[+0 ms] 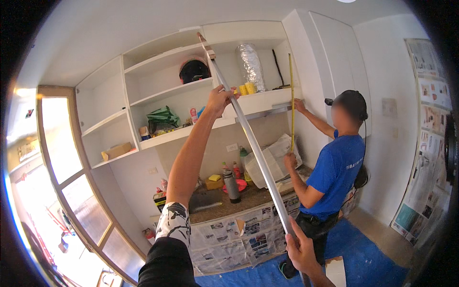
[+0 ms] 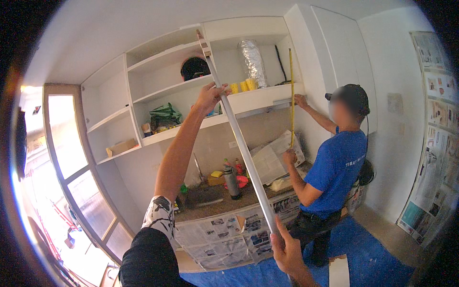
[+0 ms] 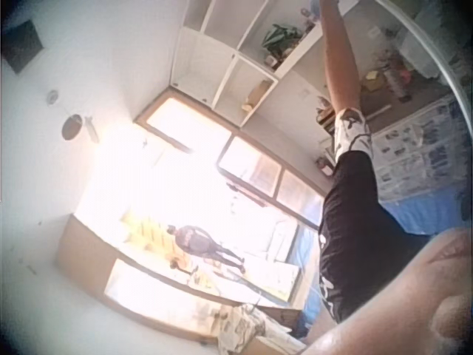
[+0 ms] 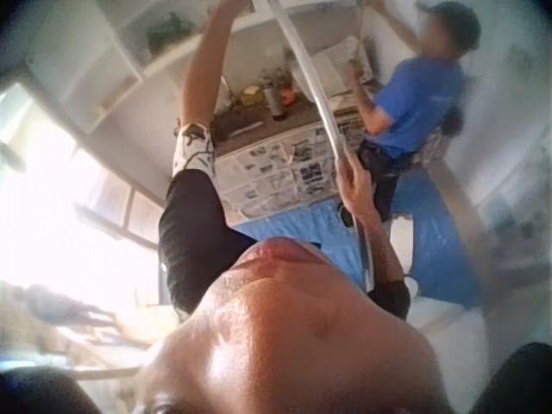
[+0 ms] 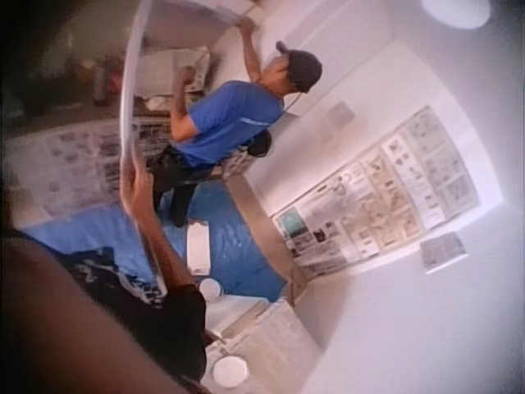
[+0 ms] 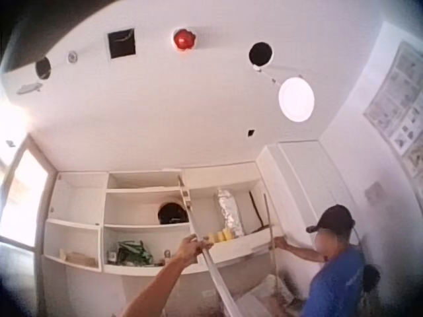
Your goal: The person paints the edge of a ceiling using a small paint roller on an extension pole. They repeatedly dip the roller into a container of white paint and then apply the paint to the ceiling surface near white shelves.
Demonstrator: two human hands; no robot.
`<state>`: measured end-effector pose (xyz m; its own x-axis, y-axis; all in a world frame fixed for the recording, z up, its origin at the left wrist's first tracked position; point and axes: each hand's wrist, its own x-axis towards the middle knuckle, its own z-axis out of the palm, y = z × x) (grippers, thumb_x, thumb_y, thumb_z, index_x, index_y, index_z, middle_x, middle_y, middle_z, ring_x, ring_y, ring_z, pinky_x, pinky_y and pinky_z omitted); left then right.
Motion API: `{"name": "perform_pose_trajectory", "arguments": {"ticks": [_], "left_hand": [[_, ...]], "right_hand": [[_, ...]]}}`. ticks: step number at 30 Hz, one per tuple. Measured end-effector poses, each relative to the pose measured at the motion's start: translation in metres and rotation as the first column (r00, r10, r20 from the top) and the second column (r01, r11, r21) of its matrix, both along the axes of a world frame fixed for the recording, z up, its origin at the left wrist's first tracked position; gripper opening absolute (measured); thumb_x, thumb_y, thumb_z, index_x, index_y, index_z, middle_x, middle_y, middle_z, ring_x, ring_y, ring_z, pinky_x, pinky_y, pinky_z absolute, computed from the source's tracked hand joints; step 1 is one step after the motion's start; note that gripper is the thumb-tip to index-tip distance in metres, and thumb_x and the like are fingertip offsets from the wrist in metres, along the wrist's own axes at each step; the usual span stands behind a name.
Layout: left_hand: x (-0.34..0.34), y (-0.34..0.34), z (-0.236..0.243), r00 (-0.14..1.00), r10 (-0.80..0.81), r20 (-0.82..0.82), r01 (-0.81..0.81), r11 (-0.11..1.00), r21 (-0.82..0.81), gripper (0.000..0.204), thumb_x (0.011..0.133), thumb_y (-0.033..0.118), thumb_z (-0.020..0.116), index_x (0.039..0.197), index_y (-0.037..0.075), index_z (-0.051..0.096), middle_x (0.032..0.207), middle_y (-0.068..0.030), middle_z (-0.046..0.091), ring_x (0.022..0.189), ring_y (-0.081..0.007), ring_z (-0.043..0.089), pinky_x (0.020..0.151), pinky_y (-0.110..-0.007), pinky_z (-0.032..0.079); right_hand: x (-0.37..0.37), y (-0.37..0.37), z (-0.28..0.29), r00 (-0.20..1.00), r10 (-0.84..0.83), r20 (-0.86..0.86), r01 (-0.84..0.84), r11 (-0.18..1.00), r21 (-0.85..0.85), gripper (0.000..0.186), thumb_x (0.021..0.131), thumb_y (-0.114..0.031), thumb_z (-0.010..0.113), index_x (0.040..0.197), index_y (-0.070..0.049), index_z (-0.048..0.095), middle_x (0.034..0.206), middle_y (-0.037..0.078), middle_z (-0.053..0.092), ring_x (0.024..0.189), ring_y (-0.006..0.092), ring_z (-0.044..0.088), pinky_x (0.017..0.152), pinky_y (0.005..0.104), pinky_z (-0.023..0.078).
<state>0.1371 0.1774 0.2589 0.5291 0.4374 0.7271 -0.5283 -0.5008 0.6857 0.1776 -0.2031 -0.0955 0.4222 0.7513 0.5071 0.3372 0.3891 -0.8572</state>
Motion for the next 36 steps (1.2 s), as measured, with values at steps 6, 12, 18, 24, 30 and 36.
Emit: {"name": "perform_pose_trajectory", "arguments": {"ticks": [6, 12, 18, 24, 30, 36], "left_hand": [[-0.008, 0.022, 0.009, 0.999, 0.019, -0.034, -0.018, 0.999, 0.046, 0.041, 0.088, -0.002, 0.053, 0.124, -0.011, 0.039, 0.125, -0.0195, 0.048, 0.106, -0.032, 0.059, 0.089, -0.035, 0.053], [-0.015, 0.032, 0.015, 1.0, -0.013, -0.027, 0.014, 0.999, 0.037, 0.041, 0.087, -0.003, 0.052, 0.124, -0.011, 0.037, 0.126, -0.0193, 0.046, 0.109, -0.0334, 0.057, 0.089, -0.035, 0.053], [-0.014, 0.036, 0.035, 0.998, -0.053, 0.018, 0.053, 0.999, 0.004, 0.044, 0.083, -0.007, 0.054, 0.123, -0.014, 0.035, 0.124, -0.0201, 0.045, 0.102, -0.0348, 0.061, 0.08, -0.035, 0.057], [-0.018, 0.003, 0.044, 0.997, -0.053, 0.052, 0.052, 0.999, 0.012, 0.045, 0.083, -0.007, 0.054, 0.124, -0.013, 0.036, 0.124, -0.0209, 0.045, 0.102, -0.0334, 0.061, 0.082, -0.035, 0.055], [-0.036, -0.084, 0.031, 1.0, 0.013, 0.007, -0.013, 0.996, 0.083, 0.041, 0.086, -0.002, 0.053, 0.123, -0.014, 0.041, 0.126, -0.02, 0.048, 0.107, -0.033, 0.058, 0.086, -0.035, 0.053], [-0.057, -0.207, 0.004, 0.998, 0.024, 0.065, -0.031, 0.993, 0.111, 0.041, 0.084, -0.003, 0.055, 0.122, -0.014, 0.041, 0.125, -0.0199, 0.051, 0.102, -0.0314, 0.061, 0.083, -0.035, 0.054]], "right_hand": [[-0.005, 0.036, 0.006, 1.0, 0.009, 0.015, -0.009, 1.0, 0.009, 0.049, 0.095, -0.017, 0.05, 0.139, -0.002, 0.036, 0.053, 0.005, 0.044, 0.052, 0.0042, 0.042, 0.047, 0.0251, 0.038], [-0.011, 0.05, 0.014, 0.999, -0.018, 0.038, 0.019, 1.0, -0.014, 0.049, 0.095, -0.017, 0.05, 0.139, -0.002, 0.036, 0.056, 0.006, 0.047, 0.052, 0.0049, 0.043, 0.047, 0.0249, 0.038], [-0.015, 0.052, 0.03, 0.998, -0.027, 0.06, 0.022, 0.997, 0.08, 0.048, 0.095, -0.019, 0.049, 0.139, -0.005, 0.037, 0.062, 0.01, 0.058, 0.055, 0.0062, 0.05, 0.05, 0.0261, 0.043], [-0.015, 0.033, 0.034, 0.998, -0.006, 0.056, 0.005, 1.0, 0.022, 0.048, 0.095, -0.02, 0.049, 0.139, -0.005, 0.036, 0.067, 0.012, 0.06, 0.057, 0.0077, 0.054, 0.052, 0.027, 0.045], [-0.028, -0.029, -0.005, 0.989, -0.046, 0.14, 0.039, 0.998, 0.048, 0.052, 0.096, -0.016, 0.046, 0.144, -0.009, 0.027, 0.063, 0.009, 0.058, 0.049, 0.0105, 0.053, 0.047, 0.0264, 0.044], [-0.049, -0.149, -0.03, 0.992, -0.079, 0.103, 0.081, 0.997, -0.008, 0.049, 0.095, -0.021, 0.049, 0.141, -0.009, 0.036, 0.059, 0.005, 0.05, 0.049, 0.0112, 0.044, 0.047, 0.028, 0.038]]}}
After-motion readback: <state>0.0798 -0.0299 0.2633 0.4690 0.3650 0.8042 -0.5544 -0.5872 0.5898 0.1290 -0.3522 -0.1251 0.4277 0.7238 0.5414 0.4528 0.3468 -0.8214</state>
